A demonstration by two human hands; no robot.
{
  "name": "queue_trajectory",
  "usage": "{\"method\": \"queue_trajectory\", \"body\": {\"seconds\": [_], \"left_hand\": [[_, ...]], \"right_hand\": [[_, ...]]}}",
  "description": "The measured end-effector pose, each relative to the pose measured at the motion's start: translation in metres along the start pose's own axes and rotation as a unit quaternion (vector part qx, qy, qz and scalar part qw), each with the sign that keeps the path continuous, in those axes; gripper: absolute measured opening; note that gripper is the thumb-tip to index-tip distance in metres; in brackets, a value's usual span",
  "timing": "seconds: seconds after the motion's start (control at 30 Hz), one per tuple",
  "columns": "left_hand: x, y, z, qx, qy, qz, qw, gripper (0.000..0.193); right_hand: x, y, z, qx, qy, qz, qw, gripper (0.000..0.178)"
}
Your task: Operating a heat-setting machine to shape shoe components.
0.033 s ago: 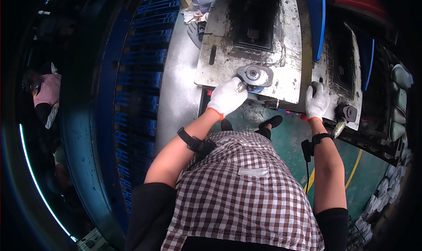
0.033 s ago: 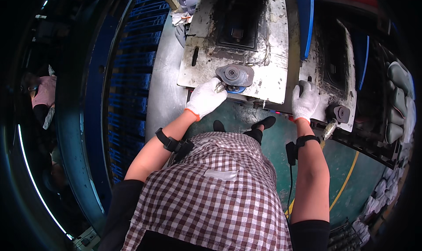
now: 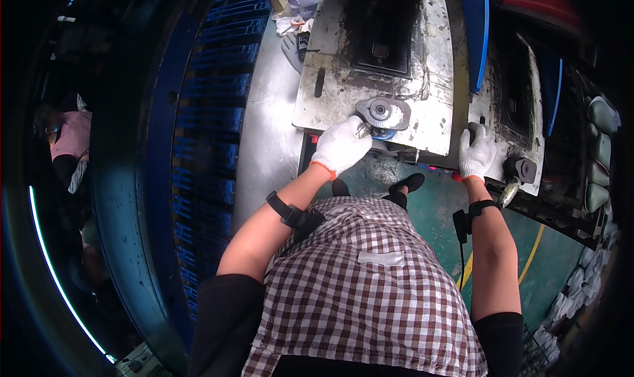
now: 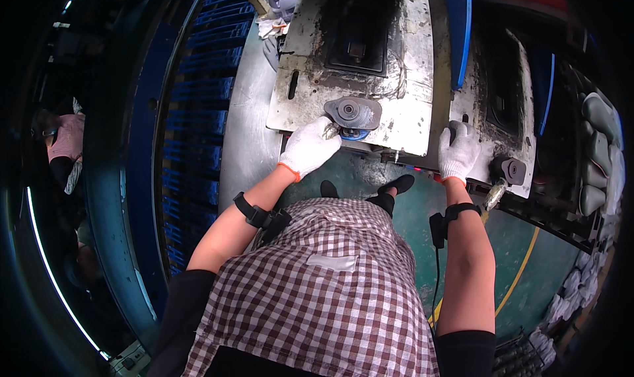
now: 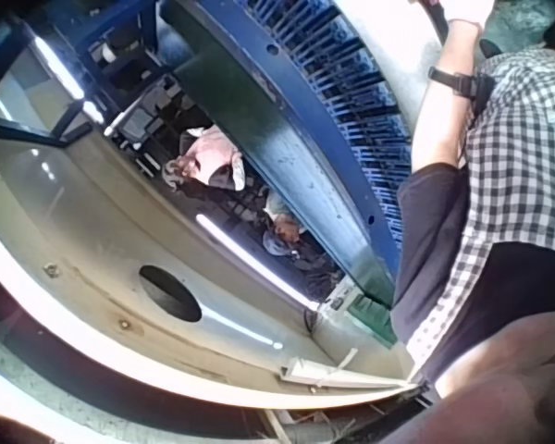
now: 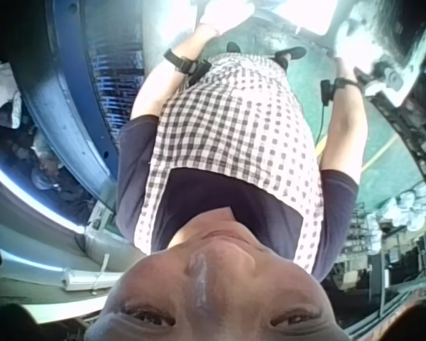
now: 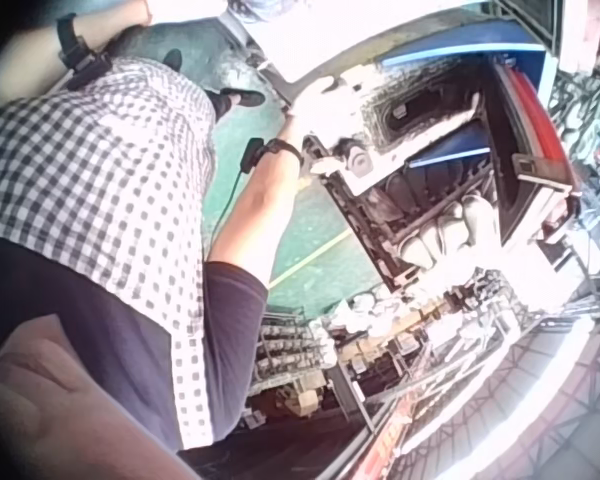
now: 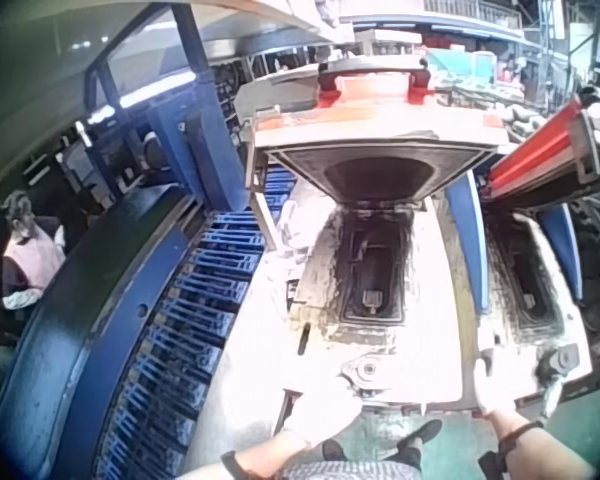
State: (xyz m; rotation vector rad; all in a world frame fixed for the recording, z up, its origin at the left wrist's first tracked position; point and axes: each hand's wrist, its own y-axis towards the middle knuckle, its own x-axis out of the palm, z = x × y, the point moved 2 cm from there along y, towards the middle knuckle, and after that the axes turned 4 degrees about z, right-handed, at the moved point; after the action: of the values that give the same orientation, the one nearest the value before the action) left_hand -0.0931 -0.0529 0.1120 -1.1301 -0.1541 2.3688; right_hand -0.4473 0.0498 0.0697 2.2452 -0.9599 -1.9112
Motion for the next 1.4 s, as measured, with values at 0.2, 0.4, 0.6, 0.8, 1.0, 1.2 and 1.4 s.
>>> {"method": "queue_trajectory", "body": {"seconds": [0.2, 0.4, 0.6, 0.8, 1.0, 1.2, 1.4], "left_hand": [[-0.005, 0.001, 0.011, -0.021, 0.038, 0.02, 0.999, 0.04], [-0.005, 0.0, 0.01, -0.014, 0.07, 0.031, 0.997, 0.039], [-0.004, 0.0, 0.008, -0.002, 0.053, 0.043, 0.998, 0.039], [-0.003, 0.001, 0.005, -0.015, 0.047, 0.032, 0.998, 0.039], [-0.004, 0.001, 0.007, -0.014, 0.041, 0.035, 0.998, 0.042], [-0.007, -0.001, 0.011, 0.002, 0.045, 0.042, 0.998, 0.039], [-0.006, 0.001, 0.008, -0.026, 0.046, 0.021, 0.998, 0.044]], "right_hand": [[0.003, 0.004, 0.001, 0.0, 0.004, -0.001, 1.0, 0.019], [0.004, 0.005, 0.001, 0.01, -0.002, -0.011, 1.0, 0.019], [0.002, 0.004, -0.001, 0.003, -0.007, 0.001, 1.0, 0.019], [0.004, 0.004, 0.001, -0.004, -0.003, 0.001, 1.0, 0.019], [0.004, 0.004, 0.001, -0.001, 0.002, 0.001, 1.0, 0.019], [0.003, 0.004, -0.001, 0.002, -0.002, 0.001, 1.0, 0.019], [0.004, 0.004, 0.002, -0.003, 0.002, 0.005, 1.0, 0.019]]}}
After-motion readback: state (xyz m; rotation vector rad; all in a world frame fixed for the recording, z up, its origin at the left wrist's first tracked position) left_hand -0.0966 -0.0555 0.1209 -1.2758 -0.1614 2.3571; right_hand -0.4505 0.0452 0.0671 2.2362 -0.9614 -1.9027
